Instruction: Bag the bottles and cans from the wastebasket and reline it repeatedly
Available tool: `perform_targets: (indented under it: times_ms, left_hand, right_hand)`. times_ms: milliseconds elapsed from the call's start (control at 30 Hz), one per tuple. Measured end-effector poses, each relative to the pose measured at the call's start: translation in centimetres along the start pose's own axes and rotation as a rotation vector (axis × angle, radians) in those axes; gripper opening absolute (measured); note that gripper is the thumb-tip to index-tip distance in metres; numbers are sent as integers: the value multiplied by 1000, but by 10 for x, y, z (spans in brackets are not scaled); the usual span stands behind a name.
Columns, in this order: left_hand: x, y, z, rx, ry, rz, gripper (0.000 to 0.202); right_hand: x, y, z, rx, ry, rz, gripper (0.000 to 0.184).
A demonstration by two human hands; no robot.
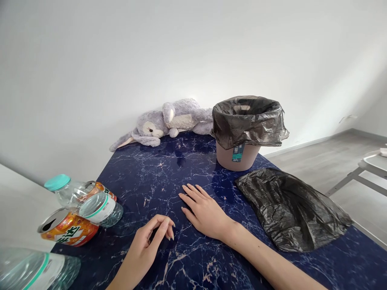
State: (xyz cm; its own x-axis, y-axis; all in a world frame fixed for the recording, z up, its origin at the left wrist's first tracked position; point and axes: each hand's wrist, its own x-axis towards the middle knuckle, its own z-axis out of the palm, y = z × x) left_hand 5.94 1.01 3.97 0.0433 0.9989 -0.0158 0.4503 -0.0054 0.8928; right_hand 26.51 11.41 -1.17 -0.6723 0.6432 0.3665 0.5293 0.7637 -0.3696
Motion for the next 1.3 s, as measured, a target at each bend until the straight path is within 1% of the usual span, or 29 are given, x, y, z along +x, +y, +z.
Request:
perform_targets:
  times_ms: [567, 767, 967, 1100, 1167, 1233, 1300]
  left_hand:
    - [-2, -2, -1, -7, -14, 4, 42]
    - [-2, -1, 0, 7, 5, 16, 43]
    - [-3, 1, 1, -17, -2, 22, 42]
    - [-3, -1, 1, -18, 2, 38, 42]
    - [-4, -2, 0, -14, 2, 43, 43]
    - [-5, -2, 0, -10, 2, 46, 44]
    - [-5, -3, 0, -10, 11, 58, 44]
  right_hand:
    - [-1, 1, 4, -15, -6, -11, 50]
    - [-2, 2, 7, -4, 22, -17, 49]
    - [-2, 1, 4, -6, -12, -9, 50]
    - [-2, 7, -3, 19, -66, -28, 50]
    - [1, 11, -11, 34, -46, -21, 47]
    - [10, 11, -25, 32, 7, -8, 43]
    - [22, 7, -50, 27, 77, -16, 40]
